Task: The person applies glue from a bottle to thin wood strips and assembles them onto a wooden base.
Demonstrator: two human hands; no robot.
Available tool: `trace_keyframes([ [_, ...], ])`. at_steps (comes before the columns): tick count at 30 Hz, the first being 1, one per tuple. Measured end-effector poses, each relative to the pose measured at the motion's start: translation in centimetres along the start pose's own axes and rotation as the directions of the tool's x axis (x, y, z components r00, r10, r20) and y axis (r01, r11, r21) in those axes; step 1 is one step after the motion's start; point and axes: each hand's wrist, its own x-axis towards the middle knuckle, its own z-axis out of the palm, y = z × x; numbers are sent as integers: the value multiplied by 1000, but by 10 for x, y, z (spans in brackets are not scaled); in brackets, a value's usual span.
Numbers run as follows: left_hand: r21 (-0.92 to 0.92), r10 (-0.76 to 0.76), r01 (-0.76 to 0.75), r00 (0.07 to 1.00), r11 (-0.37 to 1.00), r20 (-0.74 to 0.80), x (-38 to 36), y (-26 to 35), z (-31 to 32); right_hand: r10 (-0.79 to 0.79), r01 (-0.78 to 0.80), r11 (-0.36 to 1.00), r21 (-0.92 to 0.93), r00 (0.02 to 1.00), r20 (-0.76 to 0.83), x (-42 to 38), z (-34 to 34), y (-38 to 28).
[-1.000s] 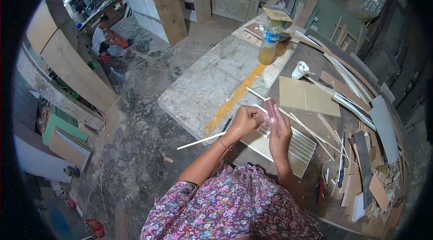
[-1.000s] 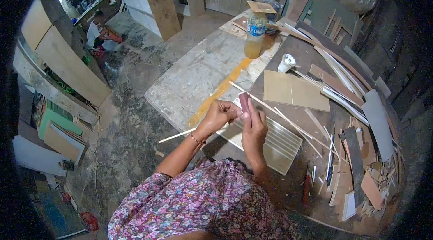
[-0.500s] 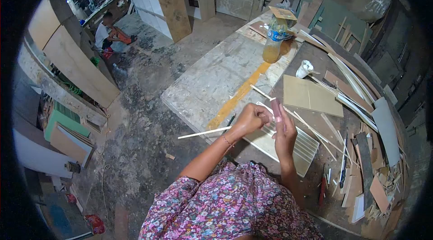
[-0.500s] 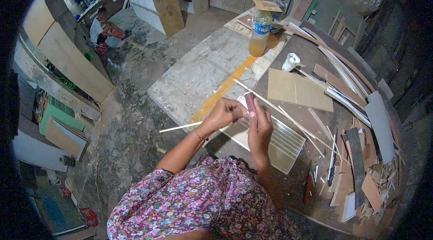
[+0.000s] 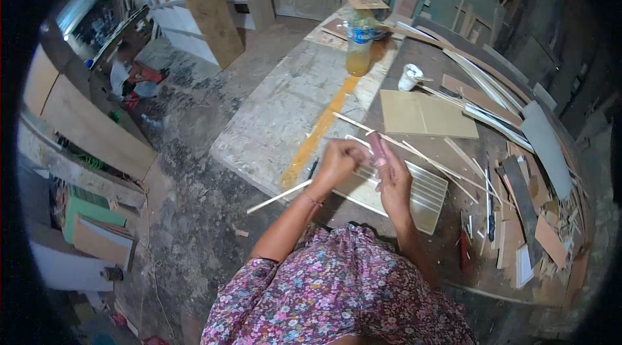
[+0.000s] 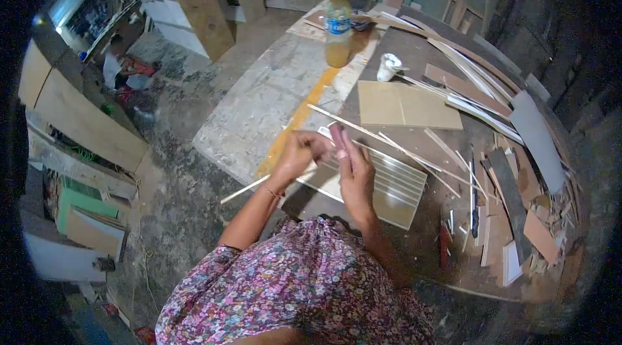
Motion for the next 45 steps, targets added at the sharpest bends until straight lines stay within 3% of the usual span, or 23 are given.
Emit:
trace_keyframes([
  [2, -103, 0, -7, 998, 995, -66, 8, -2, -9, 102, -103, 995, 16, 993, 52, -10, -8, -1],
  [4, -157, -5, 3, 1000, 988, -14, 10, 5, -4, 233, -237, 971, 35, 968, 91, -12, -22, 2],
  [5, -176, -10, 12, 1000, 984, 11, 10, 9, 0, 134, -133, 987, -95, 991, 7, -11, -25, 30],
  [9, -213, 0, 14, 998, 977, 68, 10, 10, 12, -8, -37, 985, -170, 967, -255, 4, -78, 52],
  [11, -209, 7, 12, 996, 978, 86, 10, 11, 15, -18, -136, 920, -367, 922, -387, 2, -114, 88],
  [13, -238, 18, 6, 995, 971, 100, 11, 13, 19, -99, -265, 753, -602, 859, -503, -5, -145, 115],
  [16, -209, 4, 29, 988, 977, 153, 13, 13, 26, -98, -439, 575, -691, 801, -591, -21, -162, 126],
  [17, -162, 12, 14, 988, 987, 157, 15, 14, 31, 85, -476, 711, -517, 788, -609, -24, -166, 123],
  [20, -46, 26, -18, 984, 999, 175, 15, 11, 43, -347, -41, 701, -712, 853, -390, -26, -149, 119],
  [21, -33, 35, -30, 983, 999, 180, 15, 8, 49, -129, 30, 974, -227, 890, -438, -23, -124, 101],
  [22, -22, 46, -43, 982, 999, 182, 16, 4, 54, 49, -70, 996, -60, 952, -301, -27, -116, 121],
  [23, 62, 63, -75, 980, 995, 189, 15, -3, 58, 279, -267, 960, 87, 940, -198, -26, -98, 66],
  [24, 101, 64, -86, 976, 991, 206, 14, -10, 63, 349, -303, 901, 310, 931, -106, -25, -86, 50],
  [26, 182, 63, -106, 972, 978, 228, 10, -20, 69, 439, -398, 791, 465, 898, 21, -27, -70, 57],
  [28, 242, 155, -213, 959, 946, 239, 2, -23, 73, 472, -441, 737, 513, 878, 77, -29, -65, 59],
  [36, 330, 192, -206, 978, 921, 75, -8, -26, 86, 456, -367, 712, 599, 890, 3, -27, -55, 60],
  [39, 264, 210, -210, 977, 941, 27, -10, -25, 88, 385, -309, 799, 517, 922, -43, -23, -53, 59],
  [45, 93, 136, -139, 990, 986, 34, -9, -22, 78, 280, -206, 849, 487, 956, -83, -16, -48, 53],
])
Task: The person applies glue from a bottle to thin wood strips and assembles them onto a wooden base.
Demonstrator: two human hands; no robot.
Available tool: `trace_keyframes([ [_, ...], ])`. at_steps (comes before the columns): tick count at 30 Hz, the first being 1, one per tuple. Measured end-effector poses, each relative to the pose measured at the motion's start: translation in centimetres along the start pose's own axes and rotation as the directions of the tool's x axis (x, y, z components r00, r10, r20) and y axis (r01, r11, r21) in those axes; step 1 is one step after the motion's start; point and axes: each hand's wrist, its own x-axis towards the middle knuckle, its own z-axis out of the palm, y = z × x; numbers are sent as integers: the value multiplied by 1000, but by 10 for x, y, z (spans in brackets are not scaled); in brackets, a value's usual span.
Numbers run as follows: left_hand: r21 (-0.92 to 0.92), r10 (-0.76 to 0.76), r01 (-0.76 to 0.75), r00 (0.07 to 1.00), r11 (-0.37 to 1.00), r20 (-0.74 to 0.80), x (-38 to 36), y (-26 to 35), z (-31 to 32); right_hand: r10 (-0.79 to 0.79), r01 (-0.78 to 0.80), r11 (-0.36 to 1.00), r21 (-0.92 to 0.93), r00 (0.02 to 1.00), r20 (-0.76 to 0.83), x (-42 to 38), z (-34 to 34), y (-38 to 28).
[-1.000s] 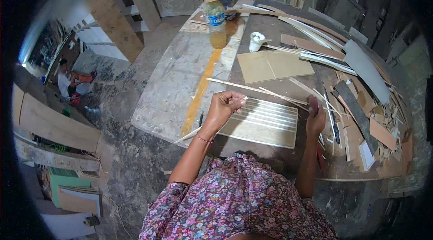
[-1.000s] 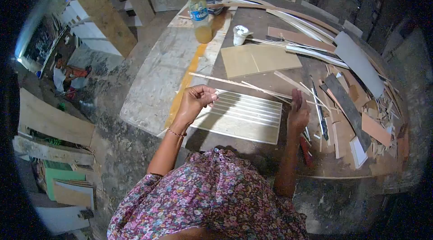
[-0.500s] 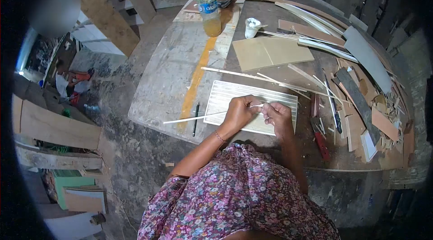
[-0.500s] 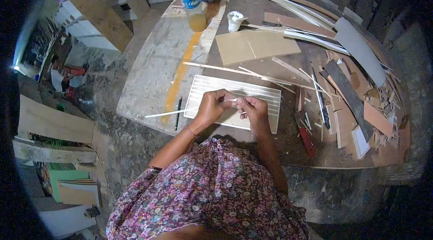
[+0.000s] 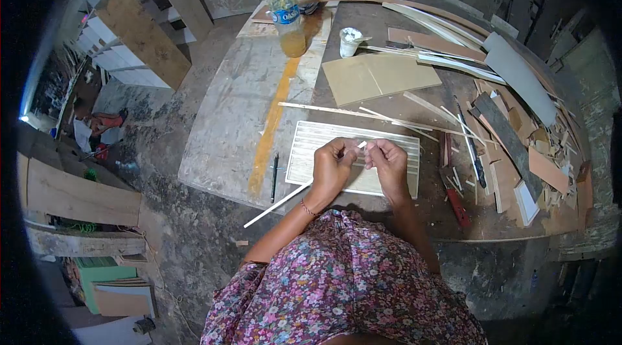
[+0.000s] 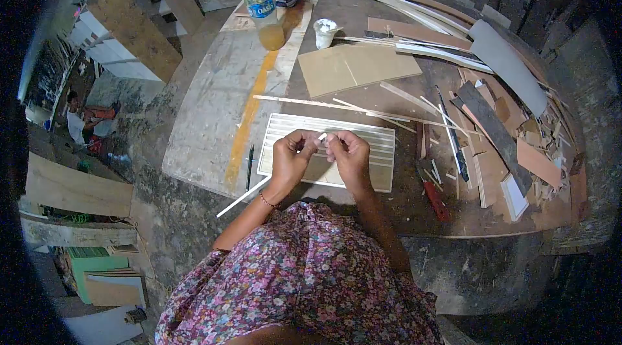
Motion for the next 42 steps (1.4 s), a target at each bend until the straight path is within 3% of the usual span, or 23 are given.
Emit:
trace_keyframes([
  [3, -53, -33, 31, 998, 998, -45, 0, 10, -3, 8, -14, 994, 111, 999, 52, 2, 1, 1],
  [6, -59, -34, 32, 999, 998, -30, 2, 5, -6, 119, -136, 938, 320, 990, 74, 1, 6, -8],
  [9, -111, -60, 57, 998, 992, -20, 2, 7, -7, 185, -201, 906, 371, 980, 79, 2, 8, -12],
  [15, -160, -84, 88, 996, 983, 35, 4, 10, -3, 84, -105, 975, 193, 990, 118, 5, 0, 1],
  [16, -119, -75, 78, 997, 990, 29, 6, 6, -1, 97, -109, 986, 127, 991, 92, 6, -5, 2],
  [17, -80, -94, 99, 993, 992, 67, 8, 4, 1, -52, 53, 996, -78, 999, 8, 9, -14, 5],
  [19, 2, -131, 132, 982, 991, 136, 14, 0, 5, -372, 299, 815, -496, 927, -53, 20, -46, 15],
  [20, 5, -130, 131, 980, 991, 151, 16, -1, 9, -515, 230, 538, -811, 851, -100, 25, -67, 16],
  [21, 9, -130, 130, 978, 991, 164, 19, -1, 13, -648, 63, 187, -980, 758, -75, 29, -91, 19],
  [23, 4, -129, 131, 973, 991, 189, 23, 1, 18, -698, -282, -92, -955, 702, -140, 35, -135, 42],
  [26, -37, -123, 135, 967, 990, 221, 31, 5, 26, -570, -448, -49, -893, 747, -343, 30, -147, 44],
  [29, -76, -123, 144, 966, 987, 229, 37, 10, 30, -323, -477, 173, -862, 799, -507, 36, -174, 61],
  [32, -102, -131, 156, 968, 983, 214, 42, 13, 29, -621, -119, 266, -956, 738, -265, 42, -165, 61],
  [34, -142, -140, 171, 968, 975, 208, 45, 13, 27, -480, 24, 444, -896, 851, -215, 34, -128, 38],
  [37, -156, -134, 157, 980, 975, 146, 48, 16, 23, -354, 165, 757, -632, 917, -184, 3, -34, -28],
  [39, -140, -138, 154, 983, 978, 122, 49, 14, 20, -330, 200, 750, -631, 940, -93, -5, -15, -17],
  [42, -99, -126, 136, 987, 986, 104, 40, 16, 19, -368, 243, 765, -597, 925, -95, 6, -2, -20],
])
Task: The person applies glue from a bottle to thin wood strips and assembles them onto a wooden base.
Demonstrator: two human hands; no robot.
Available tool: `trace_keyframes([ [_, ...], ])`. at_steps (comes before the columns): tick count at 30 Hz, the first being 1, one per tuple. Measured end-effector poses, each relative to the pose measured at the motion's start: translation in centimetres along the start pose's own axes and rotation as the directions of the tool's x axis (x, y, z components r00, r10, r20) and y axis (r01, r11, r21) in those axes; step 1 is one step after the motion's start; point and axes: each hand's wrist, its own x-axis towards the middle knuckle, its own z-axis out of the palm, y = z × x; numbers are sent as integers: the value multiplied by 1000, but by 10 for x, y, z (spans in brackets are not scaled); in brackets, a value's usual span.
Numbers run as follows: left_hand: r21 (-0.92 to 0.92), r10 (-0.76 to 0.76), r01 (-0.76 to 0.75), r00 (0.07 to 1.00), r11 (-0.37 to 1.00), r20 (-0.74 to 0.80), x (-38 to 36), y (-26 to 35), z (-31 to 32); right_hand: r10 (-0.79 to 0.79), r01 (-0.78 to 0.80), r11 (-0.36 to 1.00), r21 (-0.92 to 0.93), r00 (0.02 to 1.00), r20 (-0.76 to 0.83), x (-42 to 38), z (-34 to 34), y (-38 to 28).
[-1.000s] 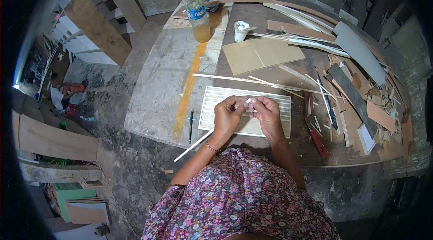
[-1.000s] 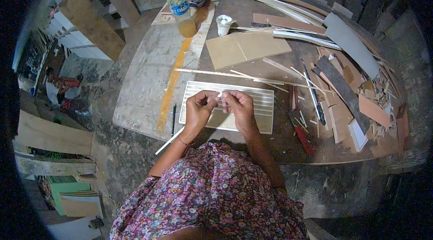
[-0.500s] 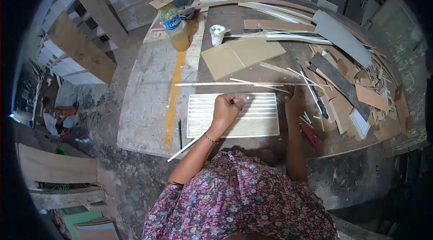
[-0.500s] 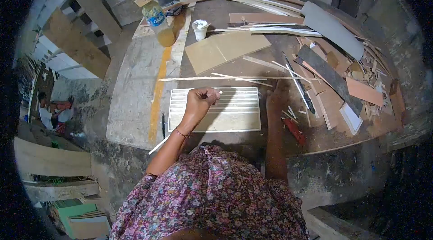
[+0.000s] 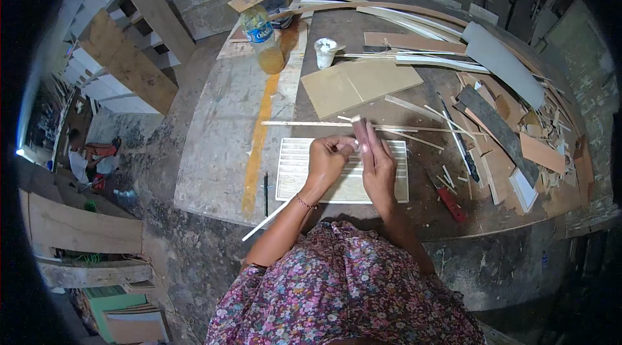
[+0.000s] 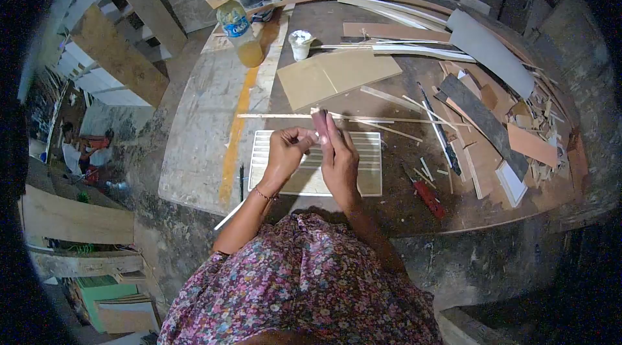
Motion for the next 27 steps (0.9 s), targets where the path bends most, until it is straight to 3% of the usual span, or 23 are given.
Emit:
trace_keyframes([
  [5, -65, -34, 29, 997, 997, -64, 6, -3, -12, -35, 38, 997, -62, 998, 48, -16, 3, -9],
  [6, -40, 23, -24, 999, 999, -40, 5, -5, -13, -31, 33, 999, -43, 999, 41, -18, 5, -5],
  [9, 15, -26, 25, 997, 1000, 70, 1, -7, -10, -30, 31, 995, 99, 999, -12, -5, 9, 8],
  [10, 19, -9, 8, 996, 1000, 86, -1, -5, -9, 35, -38, 997, 67, 998, 45, 0, 5, 4],
  [13, 21, -46, 44, 994, 999, 97, 5, -3, -18, -20, 18, 1000, 21, 996, 92, -7, 3, 8],
  [14, 23, -26, 25, 997, 999, 68, 7, -1, -24, 31, -45, 994, 98, 991, 134, -13, 2, 8],
  [21, 18, -57, 55, 993, 998, 103, 3, 3, -22, 183, -202, 965, 165, 976, 118, -1, 7, -15],
  [22, 18, -58, 57, 993, 998, 100, 5, -1, -25, 12, -18, 996, 88, 998, 65, -5, 11, 0],
  [26, 78, -39, 32, 996, 996, 82, 8, -8, -35, 113, -129, 988, 87, 980, 163, -18, 11, 5],
  [27, 92, -22, 12, 994, 996, 104, 5, -10, -30, 55, -65, 995, 78, 991, 122, -12, 13, 8],
])
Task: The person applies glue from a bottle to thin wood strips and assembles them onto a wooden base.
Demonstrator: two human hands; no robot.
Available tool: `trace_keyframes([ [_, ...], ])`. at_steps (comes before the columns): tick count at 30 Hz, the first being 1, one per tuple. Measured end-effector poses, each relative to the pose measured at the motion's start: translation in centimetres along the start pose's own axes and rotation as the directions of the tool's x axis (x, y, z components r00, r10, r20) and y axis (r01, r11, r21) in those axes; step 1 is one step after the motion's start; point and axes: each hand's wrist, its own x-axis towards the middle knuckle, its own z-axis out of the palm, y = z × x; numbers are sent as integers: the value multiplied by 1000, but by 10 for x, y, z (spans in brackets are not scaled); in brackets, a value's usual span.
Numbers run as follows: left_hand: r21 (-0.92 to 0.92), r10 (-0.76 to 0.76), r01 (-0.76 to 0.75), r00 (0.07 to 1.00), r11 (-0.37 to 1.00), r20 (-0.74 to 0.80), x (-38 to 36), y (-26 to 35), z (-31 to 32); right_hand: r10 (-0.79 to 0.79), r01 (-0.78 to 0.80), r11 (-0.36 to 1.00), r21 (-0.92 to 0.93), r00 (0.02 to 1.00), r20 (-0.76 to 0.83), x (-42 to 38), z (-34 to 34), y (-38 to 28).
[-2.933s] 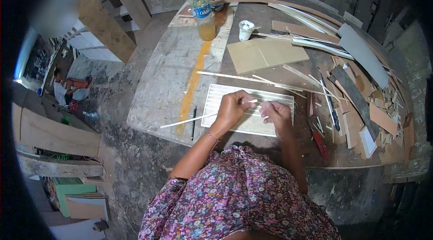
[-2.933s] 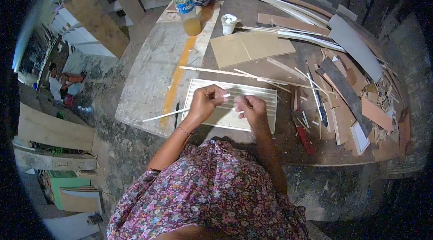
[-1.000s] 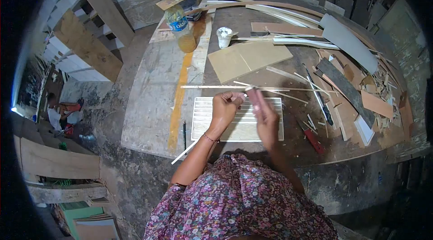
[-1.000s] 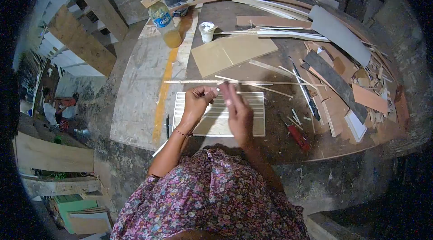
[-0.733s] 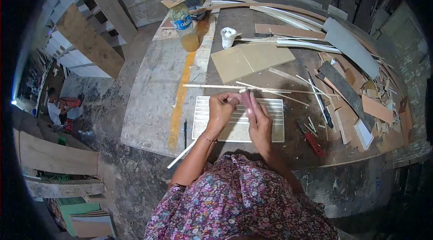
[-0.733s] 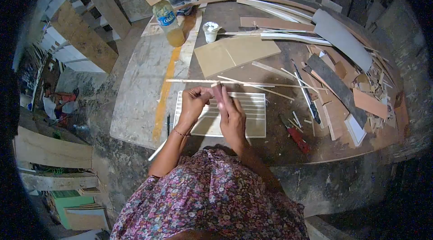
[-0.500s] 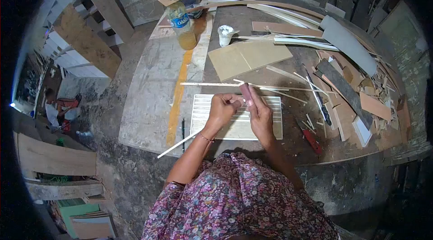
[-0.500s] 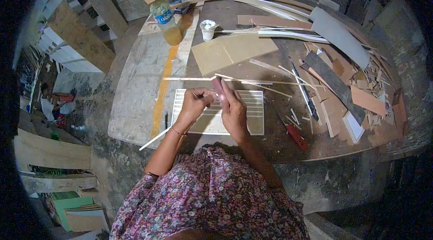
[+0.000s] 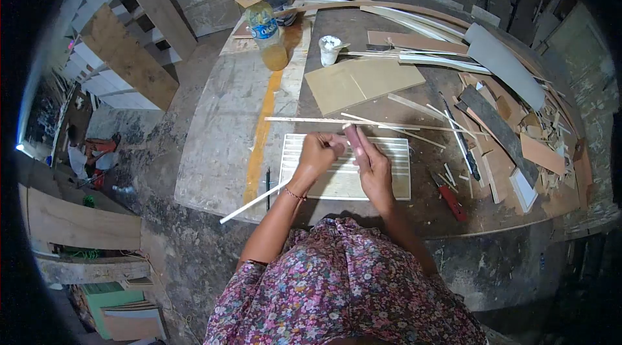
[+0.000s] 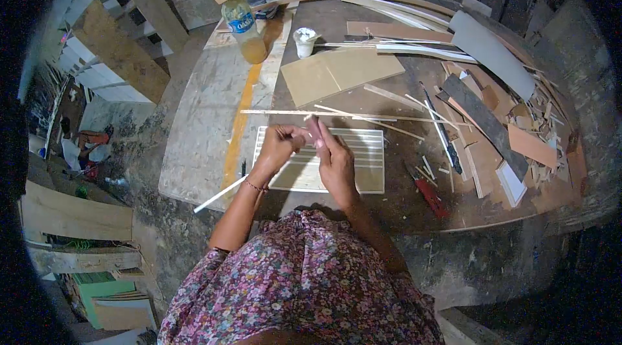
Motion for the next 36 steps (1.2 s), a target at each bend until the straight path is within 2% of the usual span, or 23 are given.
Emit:
trace_keyframes([
  [2, 31, 39, -41, 998, 999, 43, -5, -4, 11, -128, 125, 991, -41, 989, -72, 11, 1, 4],
  [3, -32, 12, -11, 999, 999, 52, -3, -6, 10, -100, 97, 994, -47, 993, -64, 9, 1, 4],
  [6, -34, -40, 40, 999, 999, -2, 0, -2, 2, 19, -17, 998, -59, 999, 36, -4, -4, -3],
  [7, -82, -101, 99, 995, 992, -21, -2, 12, -4, 7, -6, 1000, -21, 999, 34, -10, -2, 1],
  [10, -63, -60, 63, 997, 996, 52, -4, 3, 3, 73, -74, 997, 0, 996, 40, -4, -1, 4],
  [11, -28, -54, 57, 995, 998, 82, -9, 3, 8, -59, 58, 997, -43, 998, -22, 3, 1, 9],
  [14, -53, -113, 118, 990, 992, 89, -3, -7, 6, 81, -82, 997, 4, 997, 8, 7, 5, 10],
  [15, -25, -60, 61, 997, 998, 53, -1, -8, 3, 25, -25, 999, 27, 1000, 3, 4, 5, 9],
  [19, -14, -55, 55, 998, 998, 14, 5, -17, -8, 239, -247, 967, 60, 964, 113, -6, 3, -4],
  [22, 97, -55, 54, 998, 994, 8, -3, -15, 3, 2, -3, 999, -43, 1000, -3, 6, 8, 6],
  [23, 80, -68, 65, 997, 995, 35, 1, -19, 1, 26, -25, 998, -52, 1000, 12, 4, 8, 5],
  [26, 15, -95, 94, 995, 995, 25, 6, -14, -11, -61, 66, 987, -147, 997, 38, -6, 3, -1],
  [27, 0, -67, 67, 997, 998, 38, 5, -14, -10, -45, 51, 989, -140, 998, 44, -8, 3, -5],
  [30, 39, -112, 109, 989, 993, 98, -4, -11, 3, -111, 110, 975, -192, 994, 6, 4, 3, -1],
  [36, -48, -53, 54, 998, 997, 32, 6, -17, -7, -124, 124, 963, -237, 992, 15, -4, 3, -5],
])
